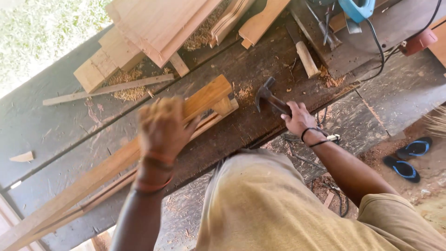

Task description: The person assembles a wooden frame on a workbench, fitting rails into grooved stiles and tapping the joints together with a hammer. They reposition the frame, seat the pieces by hand, and hammer along the edges to close the joints, then lift and turn the assembled frame.

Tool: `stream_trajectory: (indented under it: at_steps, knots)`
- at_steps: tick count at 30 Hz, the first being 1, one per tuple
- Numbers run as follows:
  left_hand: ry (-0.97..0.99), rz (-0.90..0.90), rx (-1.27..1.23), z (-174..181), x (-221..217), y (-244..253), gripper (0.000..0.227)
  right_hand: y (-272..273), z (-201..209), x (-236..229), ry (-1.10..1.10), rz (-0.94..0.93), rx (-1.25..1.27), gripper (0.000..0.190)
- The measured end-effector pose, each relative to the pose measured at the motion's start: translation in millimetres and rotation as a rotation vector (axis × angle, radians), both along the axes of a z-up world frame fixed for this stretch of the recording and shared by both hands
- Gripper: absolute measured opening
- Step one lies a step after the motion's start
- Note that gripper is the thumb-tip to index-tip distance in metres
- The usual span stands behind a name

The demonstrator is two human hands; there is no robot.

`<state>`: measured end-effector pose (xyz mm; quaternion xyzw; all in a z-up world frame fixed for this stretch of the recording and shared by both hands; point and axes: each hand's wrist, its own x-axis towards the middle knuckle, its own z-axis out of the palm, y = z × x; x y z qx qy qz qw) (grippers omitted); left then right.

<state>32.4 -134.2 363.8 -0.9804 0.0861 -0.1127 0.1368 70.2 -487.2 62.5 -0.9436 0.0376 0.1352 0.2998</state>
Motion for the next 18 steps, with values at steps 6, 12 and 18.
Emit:
stream_trajectory:
  at_steps: [6, 12, 18]
  knots:
    - [0.187, 0.062, -0.124, 3, 30, -40, 0.058, -9, 51, -3, 0.146, 0.002, 0.187, 0.042]
    - [0.234, 0.075, -0.199, -5, 52, -23, 0.057, -7, 206, -24, -0.162, 0.142, 0.349, 0.034]
    - [0.249, 0.122, -0.171, -12, 48, -23, 0.059, 10, 331, -26, -0.949, 0.629, 0.030, 0.030]
